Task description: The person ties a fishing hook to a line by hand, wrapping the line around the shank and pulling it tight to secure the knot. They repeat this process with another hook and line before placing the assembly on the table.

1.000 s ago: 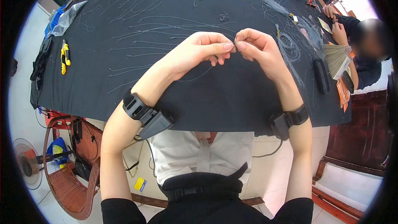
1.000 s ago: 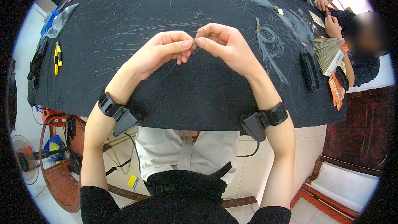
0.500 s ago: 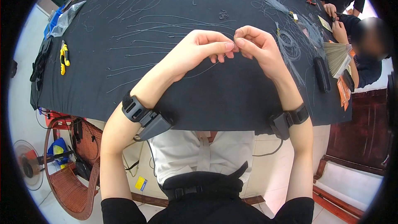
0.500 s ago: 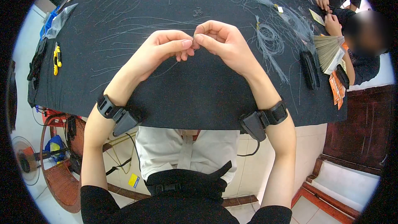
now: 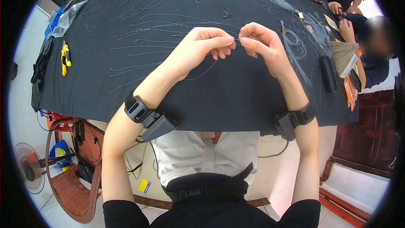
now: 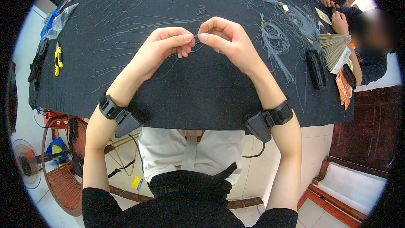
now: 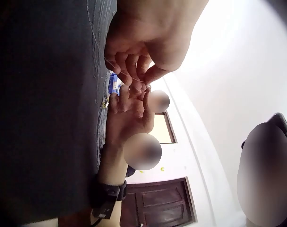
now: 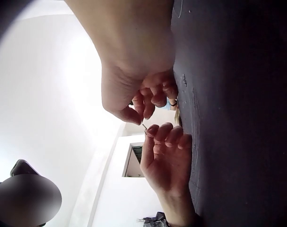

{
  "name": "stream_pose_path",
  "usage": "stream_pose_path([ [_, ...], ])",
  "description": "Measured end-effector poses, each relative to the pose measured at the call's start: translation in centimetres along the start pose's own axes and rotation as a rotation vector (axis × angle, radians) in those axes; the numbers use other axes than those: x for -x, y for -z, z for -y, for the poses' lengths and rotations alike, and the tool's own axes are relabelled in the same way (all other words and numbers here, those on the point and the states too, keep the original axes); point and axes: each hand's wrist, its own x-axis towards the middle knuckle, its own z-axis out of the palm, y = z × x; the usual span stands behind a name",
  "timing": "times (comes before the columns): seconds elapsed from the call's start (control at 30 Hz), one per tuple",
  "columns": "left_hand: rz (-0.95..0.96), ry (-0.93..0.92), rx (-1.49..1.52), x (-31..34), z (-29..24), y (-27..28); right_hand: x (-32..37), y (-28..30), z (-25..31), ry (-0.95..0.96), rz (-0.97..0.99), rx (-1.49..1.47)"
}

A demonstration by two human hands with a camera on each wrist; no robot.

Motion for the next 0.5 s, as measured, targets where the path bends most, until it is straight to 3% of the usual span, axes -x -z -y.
stream_pose_path([
  [0.5, -0.01, -0.048, -0.098, 0.03, 0.0, -0.25, -0.03, -0.5, 0.1, 0.047, -0.035, 0.051],
])
